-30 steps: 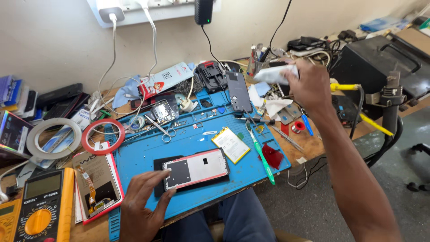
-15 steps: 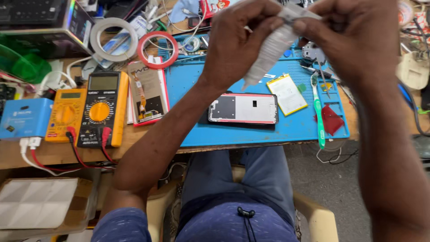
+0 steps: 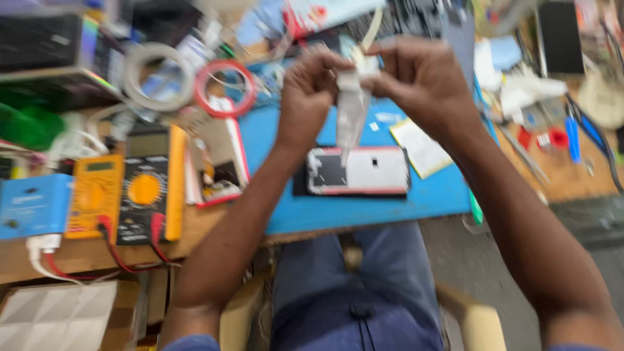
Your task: The person cleans the back of a disassembled mobile phone with a cloth and a small tool, then applies adhesive tape along the edges of the phone's back cover. The person uses scissors to cut the tape and a small tool to press it into place.
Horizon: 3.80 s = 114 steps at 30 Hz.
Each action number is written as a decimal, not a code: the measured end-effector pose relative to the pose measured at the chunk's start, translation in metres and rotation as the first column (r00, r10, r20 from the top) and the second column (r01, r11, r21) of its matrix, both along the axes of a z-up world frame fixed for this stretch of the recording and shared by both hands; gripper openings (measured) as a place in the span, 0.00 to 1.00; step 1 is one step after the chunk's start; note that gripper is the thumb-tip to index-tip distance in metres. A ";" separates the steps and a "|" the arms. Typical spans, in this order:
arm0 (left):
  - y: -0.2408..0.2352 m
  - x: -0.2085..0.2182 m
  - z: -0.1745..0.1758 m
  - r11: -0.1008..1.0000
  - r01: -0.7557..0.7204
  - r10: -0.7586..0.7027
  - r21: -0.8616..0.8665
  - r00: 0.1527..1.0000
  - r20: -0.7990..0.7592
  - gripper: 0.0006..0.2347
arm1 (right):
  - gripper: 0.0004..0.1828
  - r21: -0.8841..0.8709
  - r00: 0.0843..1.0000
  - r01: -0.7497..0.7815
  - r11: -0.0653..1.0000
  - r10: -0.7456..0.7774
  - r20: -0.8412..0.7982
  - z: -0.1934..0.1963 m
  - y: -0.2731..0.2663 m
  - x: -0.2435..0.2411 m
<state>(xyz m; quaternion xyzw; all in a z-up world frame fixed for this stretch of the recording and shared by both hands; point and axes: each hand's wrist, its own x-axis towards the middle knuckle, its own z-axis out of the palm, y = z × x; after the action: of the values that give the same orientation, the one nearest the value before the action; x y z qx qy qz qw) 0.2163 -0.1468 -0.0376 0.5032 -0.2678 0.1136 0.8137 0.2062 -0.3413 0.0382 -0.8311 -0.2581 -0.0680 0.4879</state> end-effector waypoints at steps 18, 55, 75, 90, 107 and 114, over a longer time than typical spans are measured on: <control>0.000 -0.006 0.006 0.976 0.182 -0.122 0.122 0.914 -0.387 0.09 | 0.08 -0.314 0.589 0.190 0.930 0.147 0.794 -0.032 -0.007 0.000; -0.018 -0.021 0.006 0.757 -0.323 0.296 0.568 0.944 0.142 0.15 | 0.19 0.011 0.995 0.040 0.999 -0.041 0.086 -0.007 0.003 -0.013; 0.030 0.006 0.014 0.843 -0.364 0.210 0.397 0.901 0.380 0.05 | 0.20 0.699 0.901 0.062 0.713 0.260 -0.346 -0.037 -0.023 -0.031; 0.030 -0.002 0.021 0.872 -0.321 0.128 0.370 0.878 0.460 0.16 | 0.17 0.719 0.920 -0.070 0.692 0.323 -0.221 -0.043 -0.026 -0.032; 0.026 0.003 0.006 0.691 -0.489 0.210 0.532 0.841 0.499 0.11 | 0.17 0.687 0.965 -0.026 0.726 0.196 -0.171 -0.080 -0.039 -0.032; 0.077 0.003 0.022 0.361 -0.691 0.407 0.626 0.721 0.561 0.11 | 0.18 0.761 0.976 0.152 0.630 0.027 -0.217 -0.092 -0.057 -0.047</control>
<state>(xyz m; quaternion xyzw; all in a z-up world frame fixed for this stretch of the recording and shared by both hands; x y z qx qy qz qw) 0.2193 -0.0699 -0.0154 0.8487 -0.2255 0.3256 0.3505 0.1589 -0.3981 -0.0543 -0.5523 -0.1224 -0.1021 0.8183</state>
